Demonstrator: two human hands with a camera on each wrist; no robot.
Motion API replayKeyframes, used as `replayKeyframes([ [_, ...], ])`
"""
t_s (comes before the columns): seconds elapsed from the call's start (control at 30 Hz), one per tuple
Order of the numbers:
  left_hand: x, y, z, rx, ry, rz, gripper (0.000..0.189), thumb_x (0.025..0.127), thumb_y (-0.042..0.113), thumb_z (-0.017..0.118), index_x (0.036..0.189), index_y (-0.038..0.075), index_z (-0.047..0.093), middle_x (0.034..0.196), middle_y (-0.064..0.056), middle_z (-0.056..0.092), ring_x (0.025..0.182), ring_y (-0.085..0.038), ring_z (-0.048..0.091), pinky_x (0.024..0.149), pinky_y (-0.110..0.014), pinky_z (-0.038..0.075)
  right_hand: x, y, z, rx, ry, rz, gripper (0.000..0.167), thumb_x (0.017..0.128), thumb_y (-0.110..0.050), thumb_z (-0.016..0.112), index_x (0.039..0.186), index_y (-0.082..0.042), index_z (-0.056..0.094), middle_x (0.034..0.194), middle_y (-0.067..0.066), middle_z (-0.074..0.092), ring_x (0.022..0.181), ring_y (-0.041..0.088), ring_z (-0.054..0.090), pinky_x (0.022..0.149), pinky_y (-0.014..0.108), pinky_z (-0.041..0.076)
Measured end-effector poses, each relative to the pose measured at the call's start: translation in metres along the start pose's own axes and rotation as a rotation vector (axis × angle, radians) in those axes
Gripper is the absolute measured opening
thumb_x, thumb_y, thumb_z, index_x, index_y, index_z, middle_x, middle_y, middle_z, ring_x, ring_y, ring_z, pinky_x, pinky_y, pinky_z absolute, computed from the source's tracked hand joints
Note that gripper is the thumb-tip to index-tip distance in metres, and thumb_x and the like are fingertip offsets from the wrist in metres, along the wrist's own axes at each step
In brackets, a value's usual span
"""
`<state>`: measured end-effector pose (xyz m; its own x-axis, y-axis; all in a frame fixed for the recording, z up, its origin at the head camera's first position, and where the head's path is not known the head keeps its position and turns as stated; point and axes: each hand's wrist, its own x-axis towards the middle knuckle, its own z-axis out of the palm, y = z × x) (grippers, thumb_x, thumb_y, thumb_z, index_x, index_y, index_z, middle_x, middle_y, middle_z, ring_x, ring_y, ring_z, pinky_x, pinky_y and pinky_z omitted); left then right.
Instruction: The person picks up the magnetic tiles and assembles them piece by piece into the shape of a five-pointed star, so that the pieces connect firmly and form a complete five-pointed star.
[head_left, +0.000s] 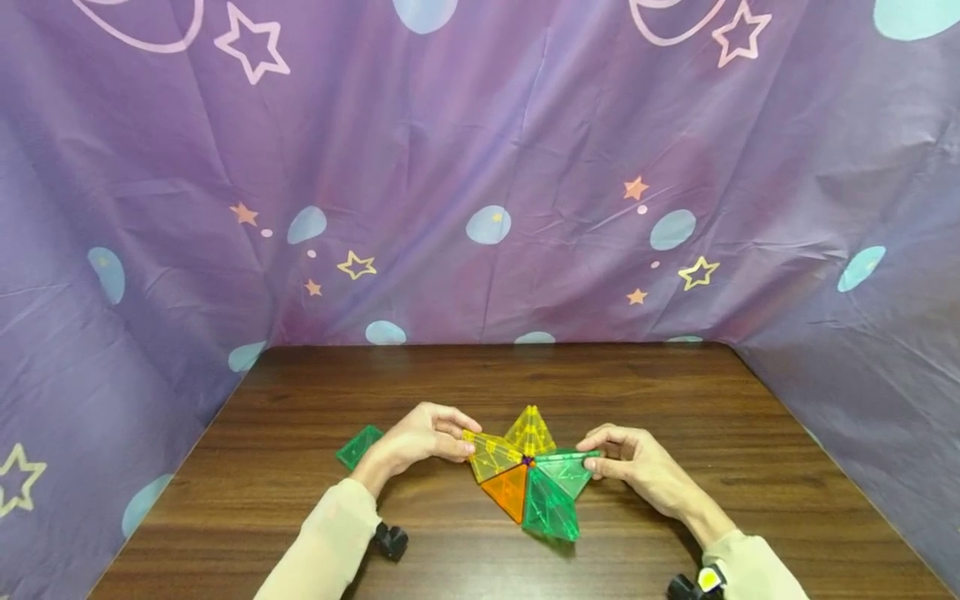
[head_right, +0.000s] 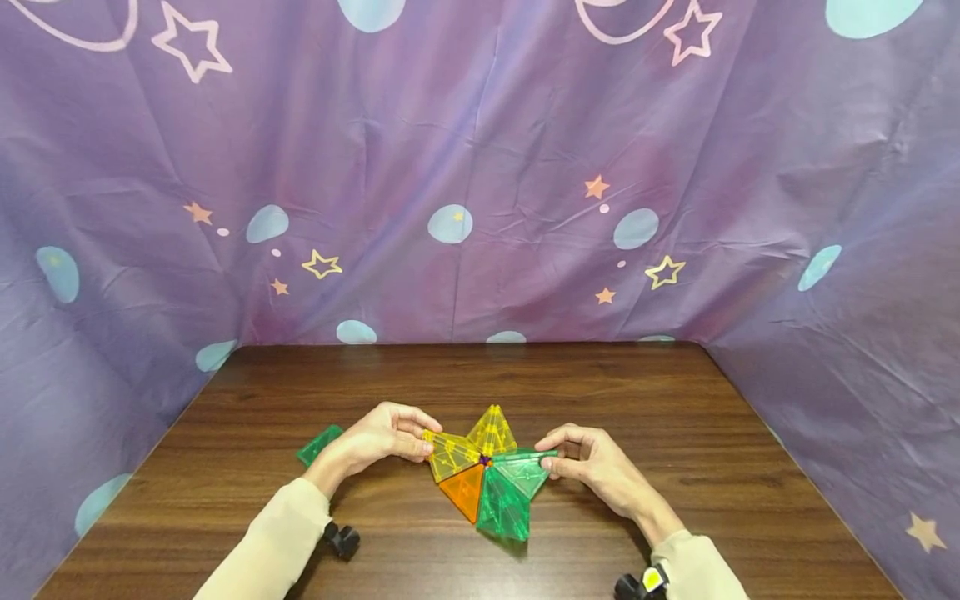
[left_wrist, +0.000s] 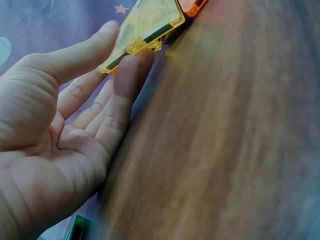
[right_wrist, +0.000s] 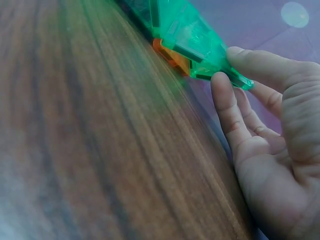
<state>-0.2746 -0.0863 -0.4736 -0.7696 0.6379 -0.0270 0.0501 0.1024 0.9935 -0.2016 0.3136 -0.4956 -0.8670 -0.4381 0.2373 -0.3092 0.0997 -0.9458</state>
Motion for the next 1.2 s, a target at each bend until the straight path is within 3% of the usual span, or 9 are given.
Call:
replayKeyframes([
  [0.2,0.002,0.000,0.002,0.065,0.013,-0.003,0.051,0.092,-0.002,0.087,0.140,-0.005,0.070,0.102,-0.010,0.081,0.088,-0.016,0.076,0.084,-0.028,0.063,0.000,0.000,-0.001,0.024,0.000,0.019,0.028,0.100,0.004,0.075,0.127,0.010,0.071,0.120,0.009,0.075,0.094,0.010,0.074,0.079,0.026,0.064],
  [0.43,0.008,0.001,0.011,-0.017,0.093,0.008,0.055,0.093,-0.004,0.085,0.144,-0.008,0.066,0.105,-0.013,0.075,0.089,-0.014,0.073,0.083,-0.027,0.064,-0.001,-0.001,-0.002,-0.052,0.085,0.060,0.026,0.100,-0.002,0.078,0.125,0.005,0.073,0.100,0.007,0.079,0.086,0.009,0.073,0.074,0.025,0.061],
  [0.63,0.011,-0.001,0.012,-0.094,0.097,0.064,0.070,0.096,-0.009,0.079,0.160,-0.009,0.050,0.138,-0.031,0.068,0.114,-0.025,0.076,0.099,-0.034,0.065,0.000,-0.003,-0.001,-0.105,0.196,0.120,0.028,0.100,-0.007,0.082,0.124,0.004,0.074,0.094,0.005,0.077,0.080,0.011,0.070,0.067,0.028,0.062],
  [0.8,0.011,0.000,0.010,-0.068,0.096,0.106,0.077,0.097,-0.008,0.078,0.165,-0.008,0.042,0.153,-0.035,0.060,0.138,-0.043,0.065,0.108,-0.038,0.061,0.001,-0.006,-0.001,-0.134,0.257,0.134,0.028,0.098,-0.011,0.085,0.123,0.000,0.076,0.087,0.004,0.072,0.072,0.010,0.064,0.055,0.027,0.056],
  [1.0,0.001,0.008,0.003,0.040,0.212,0.134,0.072,0.096,-0.001,0.082,0.161,-0.003,0.051,0.156,-0.032,0.059,0.144,-0.047,0.060,0.115,-0.045,0.057,0.004,-0.005,-0.001,-0.145,0.272,0.119,0.027,0.098,-0.011,0.085,0.121,-0.001,0.077,0.086,0.004,0.071,0.070,0.009,0.061,0.054,0.025,0.052],
  [1.2,-0.024,0.015,-0.014,0.101,0.289,0.161,0.068,0.094,0.000,0.086,0.157,0.001,0.059,0.155,-0.033,0.059,0.144,-0.050,0.059,0.122,-0.053,0.050,0.002,-0.005,-0.001,-0.164,0.268,0.118,0.024,0.099,-0.013,0.084,0.120,-0.002,0.077,0.085,0.007,0.070,0.070,0.013,0.062,0.053,0.028,0.053],
])
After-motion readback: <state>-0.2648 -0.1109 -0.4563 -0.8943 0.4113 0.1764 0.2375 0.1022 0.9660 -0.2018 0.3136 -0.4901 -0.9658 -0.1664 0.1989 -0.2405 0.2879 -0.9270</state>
